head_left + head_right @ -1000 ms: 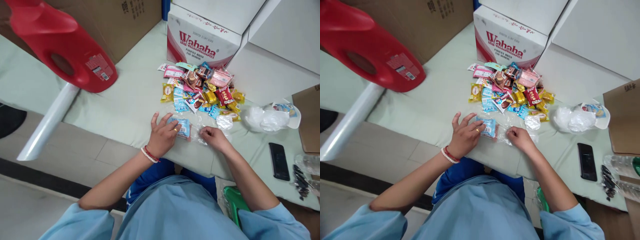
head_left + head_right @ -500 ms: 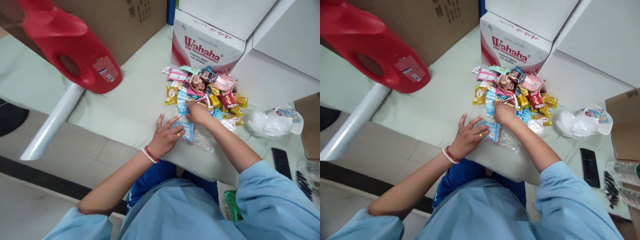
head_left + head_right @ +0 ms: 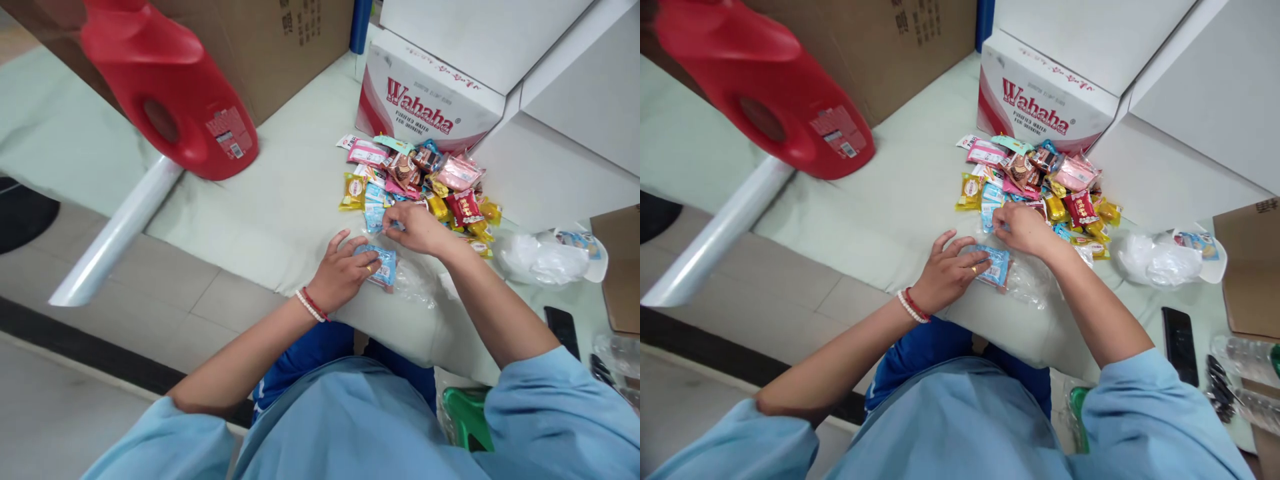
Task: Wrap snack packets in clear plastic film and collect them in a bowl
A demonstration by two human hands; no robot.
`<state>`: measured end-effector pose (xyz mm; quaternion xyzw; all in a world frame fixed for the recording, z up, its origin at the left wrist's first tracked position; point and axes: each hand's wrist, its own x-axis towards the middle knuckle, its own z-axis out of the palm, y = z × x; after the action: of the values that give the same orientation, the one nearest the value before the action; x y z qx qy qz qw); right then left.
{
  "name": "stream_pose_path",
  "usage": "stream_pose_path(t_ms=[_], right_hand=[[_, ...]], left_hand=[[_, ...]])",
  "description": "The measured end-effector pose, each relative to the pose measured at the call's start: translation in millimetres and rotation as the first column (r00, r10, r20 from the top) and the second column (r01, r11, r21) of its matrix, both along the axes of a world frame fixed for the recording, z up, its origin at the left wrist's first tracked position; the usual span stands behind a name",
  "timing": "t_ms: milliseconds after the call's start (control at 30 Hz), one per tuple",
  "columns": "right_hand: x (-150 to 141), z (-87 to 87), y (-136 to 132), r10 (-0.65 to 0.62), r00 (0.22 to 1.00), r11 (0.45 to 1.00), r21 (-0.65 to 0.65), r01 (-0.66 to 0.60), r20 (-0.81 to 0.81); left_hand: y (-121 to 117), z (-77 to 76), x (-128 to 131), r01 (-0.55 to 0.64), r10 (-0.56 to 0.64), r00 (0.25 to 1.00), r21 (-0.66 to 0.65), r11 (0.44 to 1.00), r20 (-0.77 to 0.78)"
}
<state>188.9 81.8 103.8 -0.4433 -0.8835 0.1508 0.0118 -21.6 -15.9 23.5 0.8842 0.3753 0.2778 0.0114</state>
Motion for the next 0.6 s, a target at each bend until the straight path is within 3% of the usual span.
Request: stream_pose_path(t_ms=[133, 233, 333, 433, 500, 600], right_hand=[[-6.4, 6.4, -37.8, -0.092, 0.992, 0.996, -0.012, 0.093, 0.085], [-9.9, -3.9, -65.1, -0.139, 0.988, 0.989, 0.059, 0.135, 0.073], [-13.9, -26.6, -86.5, -0.164, 0.982, 0.977, 0.122, 0.174, -0.092], [-20.1, -52.5, -103.7, -0.186, 0.921, 0.947, 0.187, 0.261, -0.344], [-24.8, -66.2, -114.1, -0.191, 0.881, 0.931, 0.205, 0.302, -0.432], [-30.3, -78.7, -126.0, -0.164, 0.890, 0.927, 0.242, 0.286, -0.424]], left_hand=[[-0.9, 0.5, 3.2, -0.029, 0.029, 0.999, -0.004, 1.000, -0.032], [-3.1, 0.5, 5.7, -0.035, 0.035, 0.999, -0.009, 0.999, -0.017], [-5.8, 0.2, 7.3, -0.049, 0.051, 0.999, -0.098, 0.994, 0.019], [-6.0, -3.5, 4.5, -0.030, 0.067, 0.990, -0.274, 0.961, 0.125], [-3.5, -9.5, -0.9, 0.041, 0.090, 0.950, -0.407, 0.912, 0.298], [4.1, -21.4, -11.8, 0.119, 0.280, 0.780, -0.571, 0.813, 0.560]])
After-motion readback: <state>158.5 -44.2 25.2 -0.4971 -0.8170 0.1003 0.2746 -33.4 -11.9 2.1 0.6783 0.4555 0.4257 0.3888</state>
